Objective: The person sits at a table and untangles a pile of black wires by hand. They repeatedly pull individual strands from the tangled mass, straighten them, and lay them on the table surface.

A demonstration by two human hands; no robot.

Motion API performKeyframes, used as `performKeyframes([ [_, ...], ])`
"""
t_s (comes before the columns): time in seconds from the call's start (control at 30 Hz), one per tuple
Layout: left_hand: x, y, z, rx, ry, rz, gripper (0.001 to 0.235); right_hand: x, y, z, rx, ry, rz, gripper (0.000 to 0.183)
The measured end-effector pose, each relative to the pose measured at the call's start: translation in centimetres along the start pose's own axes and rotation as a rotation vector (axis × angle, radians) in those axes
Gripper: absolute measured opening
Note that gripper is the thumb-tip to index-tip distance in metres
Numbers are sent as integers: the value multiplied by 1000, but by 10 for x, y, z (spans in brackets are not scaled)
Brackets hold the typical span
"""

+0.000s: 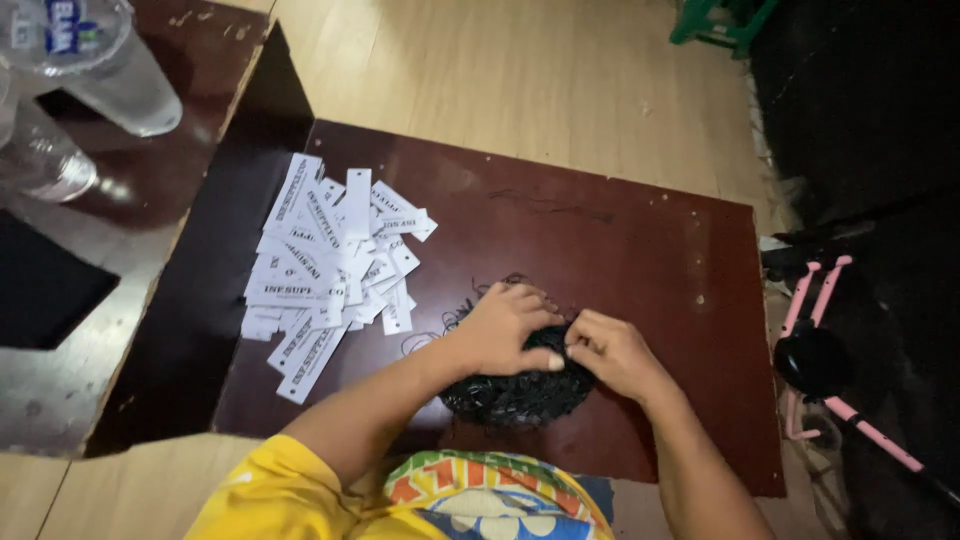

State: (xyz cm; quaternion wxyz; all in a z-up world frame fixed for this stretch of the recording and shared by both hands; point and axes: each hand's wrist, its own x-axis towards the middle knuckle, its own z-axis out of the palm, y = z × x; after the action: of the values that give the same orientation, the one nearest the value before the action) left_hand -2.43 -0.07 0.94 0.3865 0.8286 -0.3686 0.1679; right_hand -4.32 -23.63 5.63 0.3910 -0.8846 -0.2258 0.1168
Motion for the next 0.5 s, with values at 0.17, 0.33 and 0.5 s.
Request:
performKeyframes([
  [0.17,-4,0,-1,87,-12,83,64,-2,-5,-14,122,58,-52,4],
  [0.33,20,28,1,-322,101,19,62,-9,-53,-26,32,210,-308,3],
  [0.5,28,58,-27,-1096,-67,-479,18,11,-37,-45,151,552,-320,8],
])
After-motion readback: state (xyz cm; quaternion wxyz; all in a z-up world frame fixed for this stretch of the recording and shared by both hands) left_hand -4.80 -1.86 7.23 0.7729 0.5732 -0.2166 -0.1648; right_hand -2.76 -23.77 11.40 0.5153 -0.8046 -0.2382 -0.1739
